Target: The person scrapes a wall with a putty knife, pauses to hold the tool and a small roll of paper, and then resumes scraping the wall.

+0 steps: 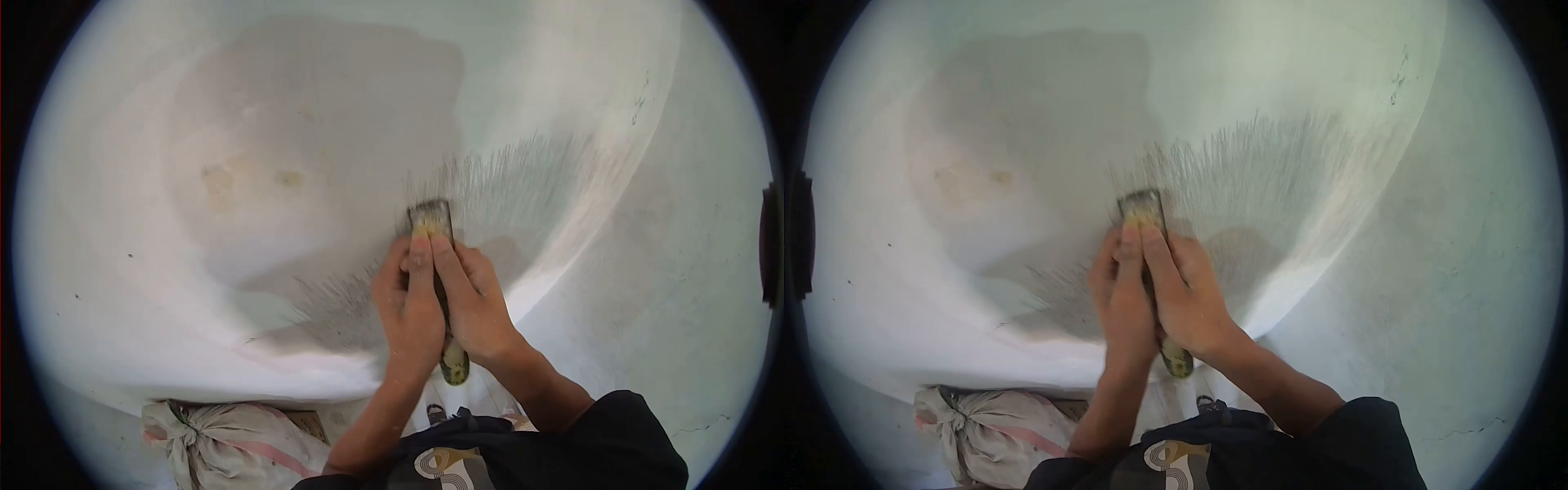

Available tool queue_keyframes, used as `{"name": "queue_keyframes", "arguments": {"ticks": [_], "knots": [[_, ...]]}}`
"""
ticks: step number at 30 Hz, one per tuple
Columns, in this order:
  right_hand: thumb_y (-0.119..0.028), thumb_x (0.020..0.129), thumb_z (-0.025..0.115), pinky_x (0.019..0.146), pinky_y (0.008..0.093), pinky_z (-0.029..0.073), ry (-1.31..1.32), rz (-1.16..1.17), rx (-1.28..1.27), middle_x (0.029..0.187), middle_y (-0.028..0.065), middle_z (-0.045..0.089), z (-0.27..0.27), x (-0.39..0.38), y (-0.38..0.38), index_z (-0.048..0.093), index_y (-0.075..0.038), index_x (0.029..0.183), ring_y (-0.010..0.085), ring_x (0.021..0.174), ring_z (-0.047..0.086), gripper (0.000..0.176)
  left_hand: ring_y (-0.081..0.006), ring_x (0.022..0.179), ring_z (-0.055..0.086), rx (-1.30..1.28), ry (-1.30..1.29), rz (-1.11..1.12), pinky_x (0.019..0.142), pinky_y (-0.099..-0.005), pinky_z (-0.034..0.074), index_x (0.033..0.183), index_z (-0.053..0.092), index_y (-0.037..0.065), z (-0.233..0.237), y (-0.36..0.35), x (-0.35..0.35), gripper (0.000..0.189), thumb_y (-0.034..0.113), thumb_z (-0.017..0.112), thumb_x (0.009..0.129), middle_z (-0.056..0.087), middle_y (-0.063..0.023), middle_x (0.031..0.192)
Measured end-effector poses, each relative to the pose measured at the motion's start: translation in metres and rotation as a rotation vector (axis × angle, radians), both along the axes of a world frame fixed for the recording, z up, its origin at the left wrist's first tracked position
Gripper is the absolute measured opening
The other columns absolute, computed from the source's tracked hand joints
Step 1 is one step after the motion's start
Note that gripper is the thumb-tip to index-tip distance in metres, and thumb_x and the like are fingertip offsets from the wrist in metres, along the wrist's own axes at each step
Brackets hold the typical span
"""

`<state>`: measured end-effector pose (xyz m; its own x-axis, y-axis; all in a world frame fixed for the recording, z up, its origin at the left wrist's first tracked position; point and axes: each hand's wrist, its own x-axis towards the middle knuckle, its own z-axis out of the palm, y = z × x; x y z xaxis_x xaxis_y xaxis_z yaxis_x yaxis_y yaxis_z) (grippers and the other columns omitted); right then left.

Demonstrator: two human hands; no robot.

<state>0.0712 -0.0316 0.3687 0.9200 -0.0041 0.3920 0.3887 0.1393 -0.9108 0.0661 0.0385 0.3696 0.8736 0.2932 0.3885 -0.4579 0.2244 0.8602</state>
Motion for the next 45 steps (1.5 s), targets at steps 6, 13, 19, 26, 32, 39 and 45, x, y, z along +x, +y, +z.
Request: {"name": "queue_keyframes", "arguments": {"ticks": [6, 13, 19, 26, 32, 39, 45], "knots": [[-0.034, 0.102, 0.04, 0.034, 0.0232, 0.035, 0.291, 0.195, 0.172, 0.061, -0.0003, 0.05, 0.022, -0.017, -0.006, 0.057, -0.003, 0.094, 0.0066, 0.042, 0.044, 0.037, -0.0047, 0.06, 0.038, 0.152, -0.003, -0.013, 0.052, -0.0235, 0.031, 0.088, 0.058, -0.003, 0.012, 0.003, -0.004, 0.028, 0.021, 0.048, 0.099, 0.047, 0.0025, 0.063], [-0.034, 0.102, 0.041, 0.035, 0.0231, 0.035, 0.287, 0.15, 0.118, 0.062, -0.0003, 0.051, 0.024, -0.012, -0.013, 0.058, -0.002, 0.096, 0.0065, 0.043, 0.046, 0.037, -0.0059, 0.065, 0.041, 0.061, -0.05, 0.068, 0.056, -0.0238, 0.035, 0.092, 0.06, -0.004, 0.0, -0.011, 0.0, 0.027, 0.02, 0.05, 0.098, 0.051, 0.0009, 0.069], [-0.034, 0.102, 0.041, 0.036, 0.0228, 0.034, 0.243, 0.149, 0.129, 0.061, -0.0003, 0.05, 0.026, -0.016, -0.02, 0.059, 0.0, 0.1, 0.006, 0.043, 0.044, 0.039, -0.0057, 0.068, 0.043, 0.07, 0.025, -0.055, 0.061, -0.0237, 0.038, 0.098, 0.06, -0.003, 0.011, -0.008, 0.001, 0.026, 0.021, 0.051, 0.098, 0.051, 0.0012, 0.07], [-0.026, 0.102, 0.038, 0.04, 0.0235, 0.036, 0.254, 0.245, 0.118, 0.061, 0.0002, 0.05, 0.031, -0.015, -0.028, 0.058, -0.001, 0.094, 0.0056, 0.047, 0.044, 0.033, -0.002, 0.064, 0.046, 0.02, 0.29, -0.268, 0.055, -0.0181, 0.039, 0.103, 0.058, 0.0, 0.028, -0.001, -0.012, 0.027, 0.025, 0.048, 0.1, 0.056, 0.0008, 0.077], [-0.023, 0.102, 0.039, 0.057, 0.0272, 0.04, -0.049, 0.077, -0.03, 0.065, 0.0056, 0.054, 0.017, -0.001, -0.024, 0.055, 0.001, 0.093, 0.0095, 0.061, 0.049, 0.031, -0.0028, 0.063, 0.046, -0.065, -0.094, -0.121, 0.053, -0.019, 0.036, 0.102, 0.059, -0.002, 0.001, -0.016, 0.01, 0.025, 0.021, 0.05, 0.099, 0.056, -0.0007, 0.074], [-0.024, 0.101, 0.04, 0.061, 0.033, 0.043, -0.102, -0.011, -0.076, 0.074, 0.0116, 0.056, 0.014, 0.007, -0.02, 0.054, 0.002, 0.094, 0.0156, 0.069, 0.053, 0.031, -0.0077, 0.073, 0.05, 0.096, -0.14, 0.091, 0.065, -0.0233, 0.042, 0.101, 0.06, -0.004, 0.009, -0.016, 0.009, 0.025, 0.019, 0.051, 0.099, 0.06, -0.0034, 0.08], [-0.025, 0.101, 0.041, 0.063, 0.0334, 0.043, -0.122, -0.008, 0.038, 0.072, 0.0131, 0.055, 0.007, 0.006, -0.013, 0.053, 0.003, 0.094, 0.0167, 0.069, 0.053, 0.032, -0.0092, 0.076, 0.053, 0.162, -0.142, 0.101, 0.069, -0.0234, 0.044, 0.102, 0.062, -0.004, 0.016, -0.011, 0.009, 0.027, 0.021, 0.052, 0.098, 0.062, -0.0044, 0.083]]}}
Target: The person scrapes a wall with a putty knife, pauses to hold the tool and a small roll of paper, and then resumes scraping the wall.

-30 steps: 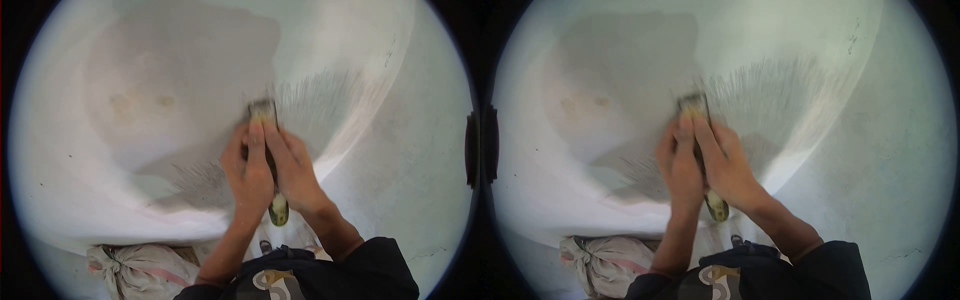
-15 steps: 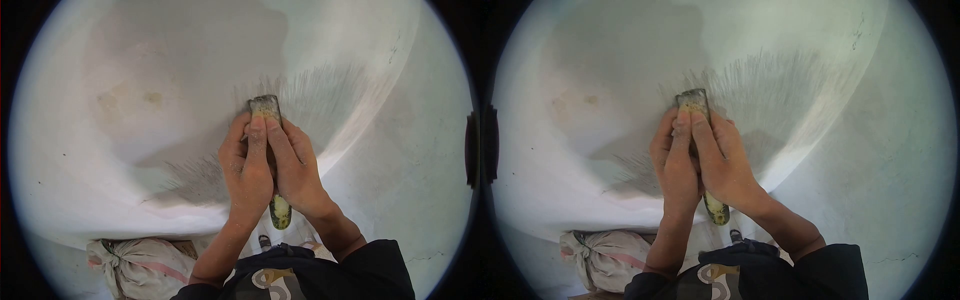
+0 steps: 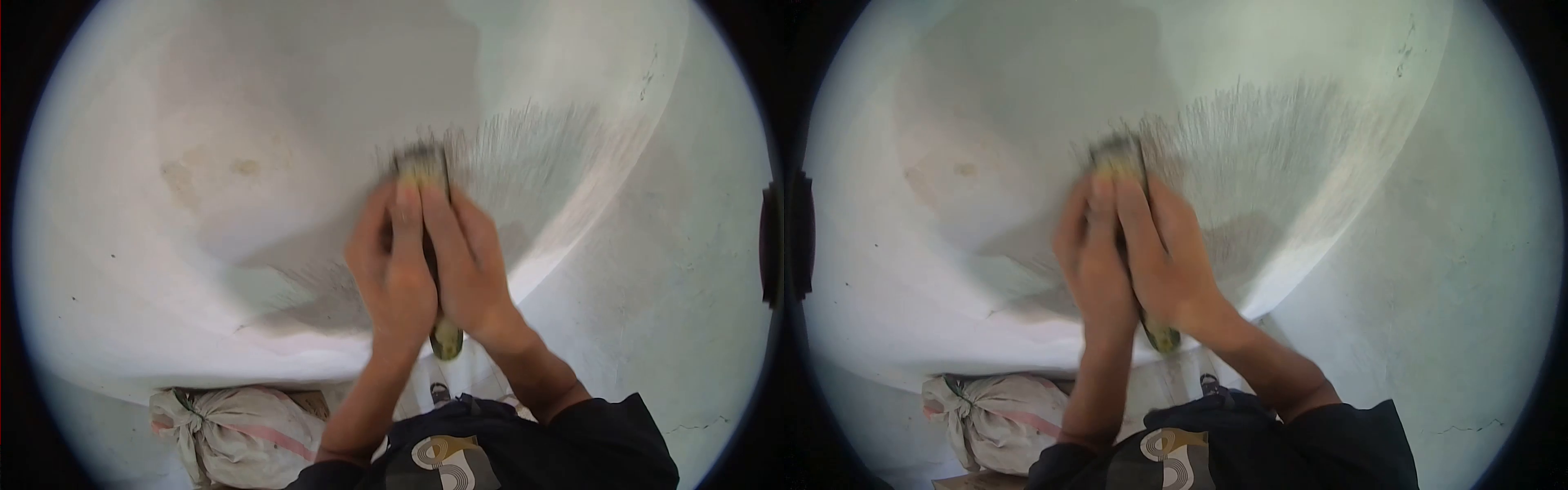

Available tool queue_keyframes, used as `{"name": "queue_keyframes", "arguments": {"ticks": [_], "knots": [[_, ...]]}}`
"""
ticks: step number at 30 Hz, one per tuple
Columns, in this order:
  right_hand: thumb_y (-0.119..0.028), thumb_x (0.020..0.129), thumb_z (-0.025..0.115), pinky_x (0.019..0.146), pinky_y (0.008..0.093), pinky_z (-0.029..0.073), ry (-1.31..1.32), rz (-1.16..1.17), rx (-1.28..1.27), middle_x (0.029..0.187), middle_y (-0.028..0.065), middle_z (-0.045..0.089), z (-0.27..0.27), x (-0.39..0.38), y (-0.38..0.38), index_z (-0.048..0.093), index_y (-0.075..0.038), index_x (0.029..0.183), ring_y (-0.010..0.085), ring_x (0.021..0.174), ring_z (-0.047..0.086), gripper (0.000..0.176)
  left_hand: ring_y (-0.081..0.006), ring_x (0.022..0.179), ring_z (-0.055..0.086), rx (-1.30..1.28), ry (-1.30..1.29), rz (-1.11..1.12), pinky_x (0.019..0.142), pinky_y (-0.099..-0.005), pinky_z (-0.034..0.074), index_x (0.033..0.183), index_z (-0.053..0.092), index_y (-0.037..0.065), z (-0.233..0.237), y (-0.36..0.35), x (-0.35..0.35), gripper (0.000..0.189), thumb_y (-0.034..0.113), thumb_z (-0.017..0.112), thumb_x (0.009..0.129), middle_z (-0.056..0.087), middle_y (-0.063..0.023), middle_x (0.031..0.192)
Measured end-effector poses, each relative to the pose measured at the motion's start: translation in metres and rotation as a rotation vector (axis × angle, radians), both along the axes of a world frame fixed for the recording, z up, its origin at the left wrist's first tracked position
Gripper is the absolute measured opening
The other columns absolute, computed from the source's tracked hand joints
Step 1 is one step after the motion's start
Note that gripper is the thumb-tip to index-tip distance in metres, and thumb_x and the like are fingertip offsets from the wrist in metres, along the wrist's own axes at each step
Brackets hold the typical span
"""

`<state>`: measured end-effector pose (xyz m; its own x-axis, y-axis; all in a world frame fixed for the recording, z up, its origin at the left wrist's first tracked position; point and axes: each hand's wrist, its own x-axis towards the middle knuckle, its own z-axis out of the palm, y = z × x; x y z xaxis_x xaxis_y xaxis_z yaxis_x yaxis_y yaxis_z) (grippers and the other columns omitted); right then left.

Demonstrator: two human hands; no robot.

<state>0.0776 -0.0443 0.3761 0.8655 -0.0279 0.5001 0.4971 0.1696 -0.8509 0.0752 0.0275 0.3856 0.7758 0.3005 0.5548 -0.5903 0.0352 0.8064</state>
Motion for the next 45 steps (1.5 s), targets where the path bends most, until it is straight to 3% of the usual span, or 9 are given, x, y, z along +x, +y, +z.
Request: {"name": "queue_keyframes", "arguments": {"ticks": [9, 12, 14, 24, 27, 30, 40, 43, 45], "knots": [[-0.023, 0.102, 0.041, 0.061, 0.0272, 0.042, 0.118, 0.038, -0.044, 0.075, 0.0039, 0.055, 0.014, -0.01, -0.008, 0.055, 0.001, 0.097, 0.0099, 0.068, 0.048, 0.028, -0.0058, 0.072, 0.049, -0.256, 0.12, -0.245, 0.063, -0.0209, 0.041, 0.1, 0.062, -0.004, 0.009, -0.001, -0.002, 0.025, 0.02, 0.054, 0.098, 0.059, -0.0014, 0.079], [-0.024, 0.102, 0.042, 0.056, 0.0267, 0.04, 0.1, 0.027, 0.009, 0.073, 0.0022, 0.053, 0.015, -0.006, -0.007, 0.054, 0.0, 0.095, 0.0079, 0.065, 0.046, 0.028, -0.006, 0.07, 0.049, -0.236, 0.057, -0.115, 0.062, -0.0217, 0.041, 0.1, 0.062, -0.004, -0.003, -0.012, 0.001, 0.025, 0.019, 0.055, 0.097, 0.058, 0.0, 0.077], [-0.026, 0.102, 0.043, 0.055, 0.0172, 0.035, 0.113, 0.054, -0.012, 0.079, -0.0047, 0.053, 0.016, -0.006, -0.01, 0.059, -0.003, 0.104, -0.0001, 0.066, 0.042, 0.027, -0.0071, 0.074, 0.051, -0.228, 0.12, -0.182, 0.067, -0.0223, 0.043, 0.102, 0.062, -0.004, 0.01, -0.003, 0.0, 0.024, 0.018, 0.055, 0.097, 0.059, -0.0014, 0.08], [-0.026, 0.102, 0.042, 0.054, 0.0225, 0.038, 0.107, 0.069, -0.012, 0.073, -0.0003, 0.051, 0.029, -0.013, -0.007, 0.054, -0.001, 0.094, 0.004, 0.066, 0.045, 0.029, -0.0074, 0.076, 0.054, -0.204, 0.139, -0.24, 0.068, -0.0222, 0.044, 0.099, 0.063, -0.004, 0.01, -0.002, -0.005, 0.022, 0.016, 0.054, 0.097, 0.061, -0.0028, 0.082], [-0.026, 0.102, 0.042, 0.064, 0.0179, 0.039, 0.123, -0.01, -0.001, 0.082, -0.0038, 0.053, 0.015, -0.01, -0.004, 0.058, -0.003, 0.1, 0.0024, 0.075, 0.046, 0.028, -0.005, 0.065, 0.046, -0.148, 0.066, -0.08, 0.058, -0.0218, 0.039, 0.099, 0.063, -0.003, 0.0, -0.008, 0.0, 0.022, 0.017, 0.053, 0.097, 0.057, 0.0004, 0.073], [-0.026, 0.102, 0.042, 0.068, 0.0184, 0.041, 0.225, 0.039, -0.066, 0.085, -0.0023, 0.054, 0.027, -0.017, -0.01, 0.058, -0.002, 0.101, 0.0036, 0.078, 0.048, 0.029, -0.0059, 0.068, 0.048, -0.213, 0.201, -0.196, 0.063, -0.0221, 0.041, 0.1, 0.063, -0.003, 0.01, 0.0, -0.008, 0.023, 0.018, 0.054, 0.097, 0.059, -0.0012, 0.077], [-0.026, 0.102, 0.04, 0.057, 0.0225, 0.039, 0.09, -0.012, -0.038, 0.073, -0.0008, 0.051, 0.003, -0.004, 0.006, 0.053, -0.001, 0.093, 0.0052, 0.066, 0.045, 0.029, -0.0079, 0.074, 0.051, -0.195, 0.066, -0.104, 0.066, -0.0233, 0.043, 0.103, 0.063, -0.004, -0.022, 0.003, -0.002, 0.026, 0.02, 0.056, 0.096, 0.061, -0.0024, 0.081], [-0.025, 0.102, 0.042, 0.07, 0.0211, 0.043, 0.155, 0.042, -0.127, 0.085, -0.0004, 0.056, 0.01, -0.014, 0.002, 0.059, -0.001, 0.101, 0.0058, 0.079, 0.05, 0.03, -0.0082, 0.076, 0.052, -0.171, 0.133, -0.071, 0.068, -0.0231, 0.043, 0.102, 0.064, -0.004, -0.013, 0.006, -0.014, 0.025, 0.019, 0.057, 0.096, 0.062, -0.0036, 0.083], [-0.026, 0.101, 0.043, 0.053, 0.0259, 0.037, 0.023, -0.094, -0.062, 0.067, 0.001, 0.05, -0.01, -0.01, 0.011, 0.051, 0.0, 0.088, 0.007, 0.061, 0.042, 0.031, -0.0082, 0.076, 0.052, -0.127, 0.113, -0.041, 0.068, -0.023, 0.043, 0.102, 0.064, -0.004, -0.005, 0.01, -0.008, 0.025, 0.019, 0.057, 0.096, 0.062, -0.0037, 0.083]]}}
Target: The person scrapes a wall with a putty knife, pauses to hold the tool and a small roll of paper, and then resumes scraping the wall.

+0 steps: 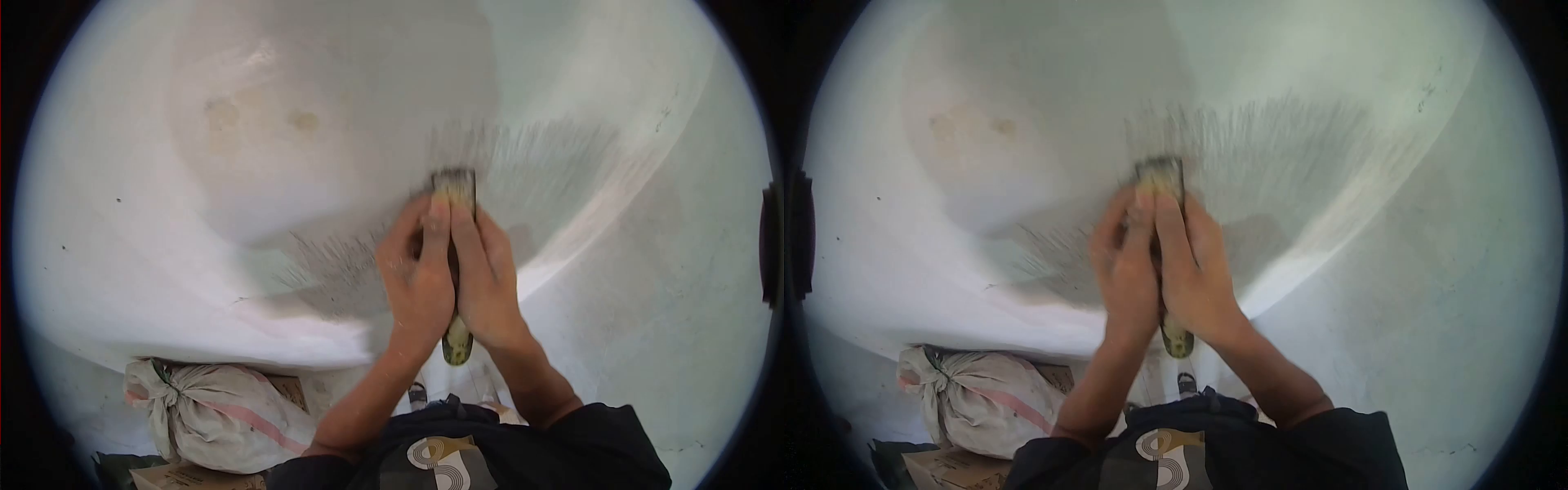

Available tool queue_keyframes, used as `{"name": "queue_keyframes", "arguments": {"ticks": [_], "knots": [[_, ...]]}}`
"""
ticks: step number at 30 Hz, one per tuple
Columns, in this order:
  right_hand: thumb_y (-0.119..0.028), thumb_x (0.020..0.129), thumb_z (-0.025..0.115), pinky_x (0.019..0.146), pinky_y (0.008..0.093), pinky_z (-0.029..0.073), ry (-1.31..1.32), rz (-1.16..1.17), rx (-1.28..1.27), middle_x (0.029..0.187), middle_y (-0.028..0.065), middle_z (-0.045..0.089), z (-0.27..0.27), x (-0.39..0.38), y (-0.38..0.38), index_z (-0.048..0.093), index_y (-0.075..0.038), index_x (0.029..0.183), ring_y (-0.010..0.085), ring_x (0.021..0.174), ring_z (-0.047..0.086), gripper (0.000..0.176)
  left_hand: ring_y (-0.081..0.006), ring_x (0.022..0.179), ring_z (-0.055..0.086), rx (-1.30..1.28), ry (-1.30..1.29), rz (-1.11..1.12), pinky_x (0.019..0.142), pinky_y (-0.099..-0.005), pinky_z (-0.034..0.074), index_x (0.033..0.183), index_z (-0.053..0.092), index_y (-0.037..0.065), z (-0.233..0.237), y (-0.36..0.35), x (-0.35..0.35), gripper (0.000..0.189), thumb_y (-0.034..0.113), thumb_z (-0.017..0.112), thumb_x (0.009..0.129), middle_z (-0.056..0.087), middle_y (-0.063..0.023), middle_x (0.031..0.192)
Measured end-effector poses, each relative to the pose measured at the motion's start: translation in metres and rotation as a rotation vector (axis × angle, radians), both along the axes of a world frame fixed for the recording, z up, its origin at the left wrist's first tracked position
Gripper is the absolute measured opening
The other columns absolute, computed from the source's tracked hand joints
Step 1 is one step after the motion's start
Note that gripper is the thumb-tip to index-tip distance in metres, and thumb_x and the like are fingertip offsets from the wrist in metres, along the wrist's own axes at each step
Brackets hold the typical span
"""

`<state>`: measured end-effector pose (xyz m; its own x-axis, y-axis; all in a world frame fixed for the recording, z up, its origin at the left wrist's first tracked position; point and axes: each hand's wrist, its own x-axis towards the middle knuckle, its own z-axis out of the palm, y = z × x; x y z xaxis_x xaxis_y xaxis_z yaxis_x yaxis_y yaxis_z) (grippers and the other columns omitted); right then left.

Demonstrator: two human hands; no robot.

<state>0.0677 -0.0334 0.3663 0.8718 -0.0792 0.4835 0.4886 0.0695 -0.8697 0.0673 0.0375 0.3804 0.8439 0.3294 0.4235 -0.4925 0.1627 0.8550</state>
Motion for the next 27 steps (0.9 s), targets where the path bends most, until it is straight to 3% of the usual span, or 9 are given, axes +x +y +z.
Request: {"name": "queue_keyframes", "arguments": {"ticks": [4, 7, 8, 11, 12, 14, 20, 22, 27], "knots": [[-0.025, 0.102, 0.041, 0.06, 0.0252, 0.041, 0.125, 0.175, 0.003, 0.075, 0.0026, 0.054, 0.034, -0.001, -0.003, 0.054, 0.001, 0.095, 0.008, 0.069, 0.048, 0.03, -0.0083, 0.073, 0.053, -0.156, 0.045, -0.171, 0.065, -0.024, 0.044, 0.099, 0.064, -0.003, 0.012, 0.006, -0.001, 0.026, 0.021, 0.056, 0.096, 0.062, -0.0033, 0.078], [-0.025, 0.102, 0.041, 0.058, 0.0279, 0.041, 0.068, 0.004, 0.001, 0.074, 0.0028, 0.053, -0.024, -0.003, -0.003, 0.052, 0.001, 0.092, 0.0085, 0.068, 0.046, 0.03, -0.0069, 0.067, 0.051, 0.046, 0.042, 0.07, 0.06, -0.0232, 0.042, 0.097, 0.063, -0.003, -0.043, -0.01, -0.003, 0.026, 0.021, 0.056, 0.096, 0.06, -0.002, 0.074], [-0.025, 0.102, 0.04, 0.059, 0.0286, 0.042, 0.07, -0.001, -0.019, 0.076, 0.004, 0.054, -0.027, -0.001, -0.001, 0.053, 0.001, 0.093, 0.0095, 0.069, 0.048, 0.03, -0.0063, 0.064, 0.049, -0.06, 0.047, 0.025, 0.057, -0.0238, 0.041, 0.096, 0.064, -0.003, -0.051, -0.012, 0.001, 0.026, 0.022, 0.056, 0.096, 0.06, -0.0019, 0.072], [-0.023, 0.103, 0.037, 0.071, 0.0266, 0.045, 0.251, 0.165, -0.03, 0.087, 0.0058, 0.058, 0.023, -0.007, -0.012, 0.055, 0.002, 0.101, 0.0109, 0.081, 0.053, 0.031, -0.0062, 0.068, 0.05, -0.143, 0.059, -0.158, 0.061, -0.022, 0.041, 0.099, 0.064, -0.003, -0.002, -0.001, -0.001, 0.026, 0.021, 0.057, 0.095, 0.061, -0.0026, 0.075], [-0.022, 0.103, 0.036, 0.075, 0.0243, 0.044, 0.12, 0.087, -0.155, 0.088, 0.0049, 0.058, 0.016, -0.008, -0.015, 0.056, 0.002, 0.104, 0.01, 0.084, 0.053, 0.031, -0.0057, 0.069, 0.05, -0.019, 0.085, -0.105, 0.061, -0.0213, 0.041, 0.101, 0.064, -0.003, -0.004, 0.001, -0.004, 0.025, 0.021, 0.057, 0.096, 0.061, -0.0021, 0.076], [-0.023, 0.103, 0.037, 0.073, 0.0244, 0.043, 0.137, 0.097, -0.074, 0.087, 0.0042, 0.058, -0.023, -0.01, -0.013, 0.055, 0.002, 0.103, 0.0093, 0.082, 0.051, 0.03, -0.0055, 0.068, 0.05, -0.041, 0.103, -0.065, 0.061, -0.0209, 0.041, 0.1, 0.064, -0.003, -0.052, -0.01, -0.007, 0.025, 0.02, 0.056, 0.096, 0.06, -0.0016, 0.075], [-0.025, 0.103, 0.038, 0.071, 0.0248, 0.043, 0.244, 0.202, 0.074, 0.087, 0.0035, 0.057, -0.047, -0.008, -0.016, 0.055, 0.001, 0.1, 0.0082, 0.08, 0.049, 0.031, -0.0056, 0.071, 0.05, -0.1, 0.124, -0.069, 0.061, -0.0207, 0.041, 0.1, 0.063, -0.002, -0.066, -0.012, -0.01, 0.024, 0.02, 0.057, 0.096, 0.06, -0.0017, 0.077], [-0.026, 0.103, 0.039, 0.069, 0.0251, 0.043, 0.184, 0.163, 0.012, 0.084, 0.0029, 0.056, -0.06, -0.003, -0.013, 0.055, 0.0, 0.097, 0.0078, 0.078, 0.047, 0.031, -0.0073, 0.079, 0.052, -0.032, 0.129, -0.025, 0.071, -0.0222, 0.043, 0.105, 0.062, -0.003, -0.077, -0.011, -0.009, 0.024, 0.018, 0.054, 0.097, 0.061, -0.0021, 0.087], [-0.026, 0.102, 0.04, 0.069, 0.0266, 0.043, 0.123, 0.17, -0.069, 0.082, 0.0048, 0.056, -0.023, 0.001, -0.011, 0.055, 0.001, 0.097, 0.0093, 0.077, 0.048, 0.031, -0.0086, 0.081, 0.054, 0.019, 0.081, 0.012, 0.073, -0.0229, 0.044, 0.104, 0.062, -0.003, -0.042, 0.0, -0.006, 0.024, 0.018, 0.054, 0.097, 0.062, -0.0035, 0.089]]}}
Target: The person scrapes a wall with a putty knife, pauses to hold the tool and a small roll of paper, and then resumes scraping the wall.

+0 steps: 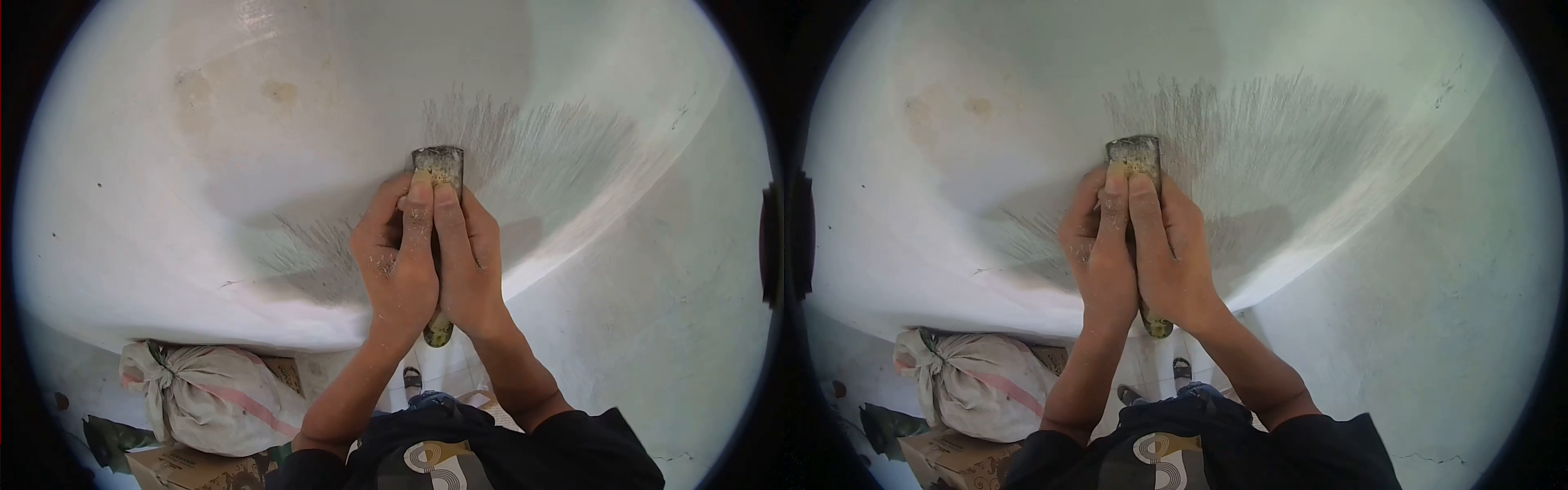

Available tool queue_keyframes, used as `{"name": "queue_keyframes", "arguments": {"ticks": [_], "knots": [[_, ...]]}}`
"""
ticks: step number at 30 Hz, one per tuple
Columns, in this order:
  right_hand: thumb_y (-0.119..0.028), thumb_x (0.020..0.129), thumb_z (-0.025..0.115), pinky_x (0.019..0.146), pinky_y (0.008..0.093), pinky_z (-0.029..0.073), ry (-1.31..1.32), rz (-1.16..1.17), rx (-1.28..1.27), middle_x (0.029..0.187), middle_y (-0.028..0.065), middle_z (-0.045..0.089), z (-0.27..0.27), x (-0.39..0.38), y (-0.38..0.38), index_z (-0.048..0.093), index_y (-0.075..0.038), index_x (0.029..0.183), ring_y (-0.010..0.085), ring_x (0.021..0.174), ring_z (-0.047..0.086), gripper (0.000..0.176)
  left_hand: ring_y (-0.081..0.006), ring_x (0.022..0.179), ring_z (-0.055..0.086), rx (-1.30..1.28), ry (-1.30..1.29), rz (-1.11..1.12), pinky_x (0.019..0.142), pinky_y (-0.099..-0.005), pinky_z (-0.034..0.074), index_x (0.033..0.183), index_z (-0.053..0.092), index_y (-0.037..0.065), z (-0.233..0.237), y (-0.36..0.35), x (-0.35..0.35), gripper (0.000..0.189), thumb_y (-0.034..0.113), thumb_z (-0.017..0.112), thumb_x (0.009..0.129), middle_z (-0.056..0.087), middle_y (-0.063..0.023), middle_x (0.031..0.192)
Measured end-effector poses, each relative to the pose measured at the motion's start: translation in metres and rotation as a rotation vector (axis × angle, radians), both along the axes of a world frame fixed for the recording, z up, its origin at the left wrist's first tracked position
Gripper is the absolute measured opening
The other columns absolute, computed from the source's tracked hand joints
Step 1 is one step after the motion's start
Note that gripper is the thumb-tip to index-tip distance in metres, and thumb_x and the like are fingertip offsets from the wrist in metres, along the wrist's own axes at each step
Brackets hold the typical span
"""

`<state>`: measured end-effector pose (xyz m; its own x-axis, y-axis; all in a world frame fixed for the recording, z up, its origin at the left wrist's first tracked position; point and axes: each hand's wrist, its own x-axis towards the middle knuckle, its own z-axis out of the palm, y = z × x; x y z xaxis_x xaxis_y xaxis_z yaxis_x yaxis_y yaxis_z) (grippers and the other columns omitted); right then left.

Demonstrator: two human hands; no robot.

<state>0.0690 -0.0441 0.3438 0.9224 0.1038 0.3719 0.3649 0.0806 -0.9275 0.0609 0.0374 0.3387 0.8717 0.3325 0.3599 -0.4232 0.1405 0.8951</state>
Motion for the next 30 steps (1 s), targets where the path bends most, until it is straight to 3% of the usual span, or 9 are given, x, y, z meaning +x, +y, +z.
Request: {"name": "queue_keyframes", "arguments": {"ticks": [2, 5, 8, 11, 14, 17, 24, 26, 30], "knots": [[-0.026, 0.102, 0.04, 0.068, 0.0273, 0.043, -0.072, 0.007, 0.016, 0.08, 0.0056, 0.055, -0.002, 0.001, 0.005, 0.055, 0.001, 0.097, 0.0099, 0.076, 0.048, 0.031, -0.0088, 0.081, 0.054, 0.019, -0.049, 0.005, 0.072, -0.0227, 0.044, 0.103, 0.062, -0.003, -0.001, 0.0, 0.001, 0.024, 0.019, 0.054, 0.097, 0.062, -0.0037, 0.088], [-0.025, 0.102, 0.039, 0.071, 0.0276, 0.045, -0.012, -0.028, 0.049, 0.083, 0.008, 0.059, -0.024, -0.001, 0.006, 0.056, 0.002, 0.101, 0.0121, 0.077, 0.052, 0.032, -0.0069, 0.068, 0.048, 0.019, -0.084, 0.129, 0.058, -0.0228, 0.041, 0.096, 0.062, -0.004, -0.025, -0.007, 0.004, 0.024, 0.02, 0.055, 0.096, 0.057, -0.0012, 0.074], [-0.024, 0.102, 0.038, 0.073, 0.0278, 0.045, 0.022, 0.033, 0.016, 0.087, 0.0091, 0.06, 0.009, -0.001, 0.006, 0.056, 0.002, 0.103, 0.013, 0.08, 0.053, 0.032, -0.0076, 0.068, 0.049, -0.02, -0.065, -0.01, 0.059, -0.0224, 0.041, 0.097, 0.063, -0.003, 0.012, 0.006, 0.002, 0.025, 0.021, 0.055, 0.096, 0.058, -0.0022, 0.074], [-0.023, 0.102, 0.038, 0.068, 0.0294, 0.044, 0.116, -0.018, 0.134, 0.083, 0.0095, 0.059, -0.037, -0.006, 0.012, 0.056, 0.002, 0.101, 0.0129, 0.077, 0.053, 0.031, -0.0071, 0.068, 0.049, 0.053, -0.009, 0.094, 0.059, -0.0229, 0.041, 0.094, 0.063, -0.002, -0.022, 0.001, -0.004, 0.024, 0.021, 0.055, 0.096, 0.058, -0.0022, 0.074], [-0.022, 0.102, 0.039, 0.066, 0.031, 0.044, 0.007, -0.008, -0.079, 0.081, 0.0111, 0.058, 0.009, 0.0, 0.006, 0.056, 0.003, 0.101, 0.014, 0.076, 0.054, 0.03, -0.0074, 0.069, 0.049, 0.041, -0.02, 0.066, 0.059, -0.0231, 0.041, 0.094, 0.063, -0.003, -0.004, 0.006, -0.001, 0.025, 0.021, 0.055, 0.096, 0.059, -0.003, 0.075], [-0.023, 0.101, 0.04, 0.064, 0.031, 0.044, -0.047, -0.063, -0.001, 0.078, 0.0113, 0.057, -0.026, -0.004, 0.01, 0.055, 0.002, 0.099, 0.0148, 0.072, 0.052, 0.029, -0.0105, 0.076, 0.053, -0.029, 0.023, 0.094, 0.066, -0.0252, 0.045, 0.097, 0.063, -0.003, -0.012, 0.0, -0.005, 0.025, 0.02, 0.055, 0.096, 0.062, -0.0066, 0.081], [-0.022, 0.101, 0.042, 0.065, 0.0291, 0.044, 0.035, -0.018, 0.001, 0.08, 0.011, 0.057, -0.003, -0.004, 0.01, 0.055, 0.003, 0.098, 0.0145, 0.074, 0.051, 0.028, -0.0097, 0.079, 0.051, 0.004, 0.055, -0.016, 0.072, -0.026, 0.044, 0.099, 0.064, -0.003, 0.007, 0.012, -0.005, 0.025, 0.021, 0.055, 0.096, 0.062, -0.0036, 0.085], [-0.022, 0.101, 0.042, 0.063, 0.0296, 0.043, -0.063, -0.07, 0.088, 0.076, 0.0097, 0.055, -0.017, -0.001, 0.017, 0.054, 0.002, 0.095, 0.0138, 0.071, 0.048, 0.027, -0.0088, 0.078, 0.051, 0.052, 0.1, 0.043, 0.071, -0.025, 0.044, 0.097, 0.064, -0.002, -0.008, 0.008, -0.002, 0.026, 0.021, 0.054, 0.097, 0.061, -0.003, 0.082], [-0.022, 0.102, 0.041, 0.066, 0.0283, 0.044, 0.02, -0.067, -0.047, 0.081, 0.0081, 0.058, 0.004, -0.011, 0.007, 0.056, 0.001, 0.099, 0.0122, 0.075, 0.051, 0.028, -0.0089, 0.078, 0.051, 0.033, 0.089, 0.006, 0.07, -0.0251, 0.044, 0.097, 0.064, -0.002, -0.013, 0.003, -0.013, 0.027, 0.023, 0.054, 0.097, 0.061, -0.0038, 0.082]]}}
